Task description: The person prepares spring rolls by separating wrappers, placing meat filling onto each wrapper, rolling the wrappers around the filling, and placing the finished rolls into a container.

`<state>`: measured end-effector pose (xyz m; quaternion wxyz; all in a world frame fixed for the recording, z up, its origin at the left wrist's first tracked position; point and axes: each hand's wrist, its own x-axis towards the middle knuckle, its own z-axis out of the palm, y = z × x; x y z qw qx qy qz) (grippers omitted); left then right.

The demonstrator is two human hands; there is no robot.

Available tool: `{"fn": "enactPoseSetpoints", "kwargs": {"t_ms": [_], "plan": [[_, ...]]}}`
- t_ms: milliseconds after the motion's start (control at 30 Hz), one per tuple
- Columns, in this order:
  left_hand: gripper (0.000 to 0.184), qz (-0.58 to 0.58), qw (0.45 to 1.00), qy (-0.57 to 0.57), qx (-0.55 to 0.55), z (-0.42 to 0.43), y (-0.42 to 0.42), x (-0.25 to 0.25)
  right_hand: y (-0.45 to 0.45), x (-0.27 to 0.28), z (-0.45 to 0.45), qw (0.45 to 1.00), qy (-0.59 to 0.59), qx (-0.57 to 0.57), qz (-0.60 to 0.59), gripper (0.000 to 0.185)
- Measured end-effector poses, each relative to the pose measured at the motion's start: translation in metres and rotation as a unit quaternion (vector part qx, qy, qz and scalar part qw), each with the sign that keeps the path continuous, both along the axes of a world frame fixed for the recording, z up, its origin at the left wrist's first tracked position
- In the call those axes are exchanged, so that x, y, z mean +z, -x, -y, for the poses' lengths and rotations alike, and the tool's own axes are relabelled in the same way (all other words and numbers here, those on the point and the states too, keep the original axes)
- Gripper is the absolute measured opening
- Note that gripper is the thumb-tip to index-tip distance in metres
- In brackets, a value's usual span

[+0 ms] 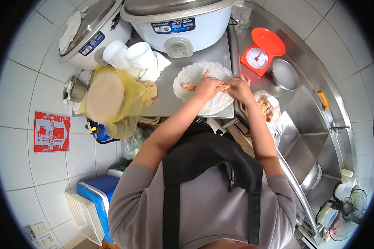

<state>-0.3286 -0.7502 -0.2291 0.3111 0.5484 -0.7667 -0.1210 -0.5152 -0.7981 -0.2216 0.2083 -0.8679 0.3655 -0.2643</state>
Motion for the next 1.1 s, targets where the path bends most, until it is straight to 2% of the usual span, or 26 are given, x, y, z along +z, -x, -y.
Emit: {"fn": "enactPoseSetpoints", "kwargs": {"t_ms": [133,233,333,433,533,567,667,867,1033,1100], "plan": [[0.036,-0.008,0.997,0.079,0.014,0.005,0.002,-0.007,0.005,0.002,0.001,1.000,-0.004,0.004,0.008,0.034],[0.038,0.056,0.997,-0.041,-0.041,0.012,0.002,0.001,0.001,-0.009,0.011,0.996,0.045,-0.021,-0.076,0.032],[0.037,0.050,0.996,-0.048,-0.056,0.010,-0.006,0.006,0.002,-0.005,0.009,0.996,0.033,-0.025,-0.082,0.031],[0.030,0.005,0.999,0.036,-0.002,0.001,-0.027,-0.002,-0.002,-0.001,0.006,0.997,0.037,-0.030,-0.056,0.029],[0.036,0.048,0.995,-0.087,-0.030,-0.010,-0.052,0.006,-0.019,-0.002,0.000,0.992,0.091,-0.037,-0.083,0.029],[0.036,0.031,0.997,-0.065,-0.029,-0.013,-0.055,0.007,-0.021,0.002,-0.001,0.990,0.064,-0.042,-0.115,0.028],[0.038,0.005,0.999,-0.022,-0.024,-0.022,-0.068,0.004,-0.035,0.013,-0.008,0.991,0.059,-0.073,-0.092,0.024],[0.035,-0.009,0.999,-0.045,-0.016,-0.033,-0.097,0.004,-0.081,0.004,-0.015,0.992,0.060,0.032,-0.111,0.024],[0.035,-0.065,0.995,-0.070,-0.017,-0.041,-0.115,0.009,-0.097,0.005,-0.016,0.995,0.039,0.034,-0.088,0.030],[0.038,-0.027,0.995,-0.090,-0.031,-0.037,-0.123,0.005,-0.108,0.000,-0.020,0.993,0.054,0.054,-0.092,0.034]]}}
